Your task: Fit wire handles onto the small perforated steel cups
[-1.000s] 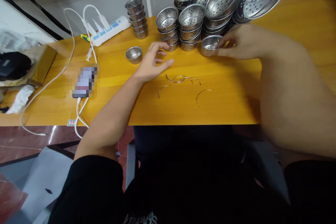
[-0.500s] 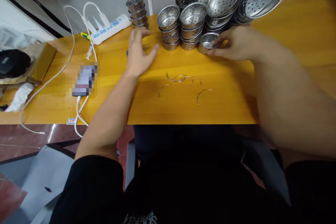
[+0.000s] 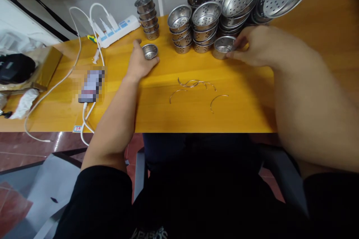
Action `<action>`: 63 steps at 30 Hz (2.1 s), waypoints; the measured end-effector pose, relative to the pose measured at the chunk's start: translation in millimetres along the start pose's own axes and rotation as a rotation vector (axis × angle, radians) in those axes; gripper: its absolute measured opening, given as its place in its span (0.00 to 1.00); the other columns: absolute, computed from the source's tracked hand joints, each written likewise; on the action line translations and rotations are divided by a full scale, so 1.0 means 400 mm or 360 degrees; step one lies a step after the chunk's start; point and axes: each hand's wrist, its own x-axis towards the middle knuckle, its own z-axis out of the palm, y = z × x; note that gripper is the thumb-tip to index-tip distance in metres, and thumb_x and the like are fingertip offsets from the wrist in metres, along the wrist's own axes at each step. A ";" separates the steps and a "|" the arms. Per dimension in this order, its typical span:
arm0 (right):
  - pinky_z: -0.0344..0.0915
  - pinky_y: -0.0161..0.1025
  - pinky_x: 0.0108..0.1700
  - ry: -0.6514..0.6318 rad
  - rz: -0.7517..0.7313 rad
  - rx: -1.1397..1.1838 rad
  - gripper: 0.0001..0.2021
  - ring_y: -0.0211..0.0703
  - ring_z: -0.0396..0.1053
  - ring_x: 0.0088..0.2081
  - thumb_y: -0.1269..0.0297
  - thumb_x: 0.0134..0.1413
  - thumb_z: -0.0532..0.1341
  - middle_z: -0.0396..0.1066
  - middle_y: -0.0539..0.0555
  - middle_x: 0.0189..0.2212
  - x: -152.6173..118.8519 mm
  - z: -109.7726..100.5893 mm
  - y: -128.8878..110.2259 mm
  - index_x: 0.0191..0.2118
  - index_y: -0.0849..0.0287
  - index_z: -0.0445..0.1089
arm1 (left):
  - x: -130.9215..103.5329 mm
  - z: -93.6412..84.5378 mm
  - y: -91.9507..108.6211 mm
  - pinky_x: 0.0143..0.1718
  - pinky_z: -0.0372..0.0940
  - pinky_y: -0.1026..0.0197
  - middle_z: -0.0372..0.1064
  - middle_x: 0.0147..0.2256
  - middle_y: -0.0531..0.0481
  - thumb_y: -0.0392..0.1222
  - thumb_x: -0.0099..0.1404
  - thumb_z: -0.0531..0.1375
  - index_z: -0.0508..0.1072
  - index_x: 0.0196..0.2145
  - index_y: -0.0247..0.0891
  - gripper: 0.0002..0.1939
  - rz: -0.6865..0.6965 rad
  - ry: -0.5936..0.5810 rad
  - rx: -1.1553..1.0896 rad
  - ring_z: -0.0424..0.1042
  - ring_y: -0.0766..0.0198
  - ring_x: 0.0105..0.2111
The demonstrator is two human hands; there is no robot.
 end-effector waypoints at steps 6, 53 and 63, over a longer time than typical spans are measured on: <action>0.64 0.49 0.42 0.0142 0.0053 0.0088 0.15 0.43 0.67 0.35 0.57 0.79 0.83 0.87 0.61 0.44 -0.006 -0.004 -0.001 0.49 0.58 0.80 | 0.045 0.057 0.185 0.87 0.74 0.33 0.69 0.84 0.35 0.66 0.67 0.86 0.60 0.84 0.53 0.61 -0.0079 0.0231 -0.0438 0.75 0.37 0.83; 0.72 0.53 0.52 -0.0133 -0.1111 0.0059 0.13 0.63 0.83 0.52 0.63 0.88 0.61 0.85 0.66 0.58 -0.046 0.145 -0.194 0.56 0.56 0.85 | 0.091 0.184 0.188 0.81 0.80 0.35 0.80 0.73 0.36 0.76 0.72 0.84 0.69 0.78 0.46 0.54 0.0205 0.0226 -0.0594 0.84 0.36 0.75; 0.73 0.55 0.57 -0.0104 -0.1047 0.0147 0.08 0.67 0.83 0.55 0.60 0.85 0.64 0.84 0.68 0.59 -0.055 0.103 -0.193 0.56 0.55 0.79 | 0.088 0.181 0.186 0.81 0.79 0.33 0.79 0.73 0.37 0.82 0.70 0.83 0.69 0.79 0.48 0.57 0.0161 0.0197 -0.0593 0.83 0.35 0.75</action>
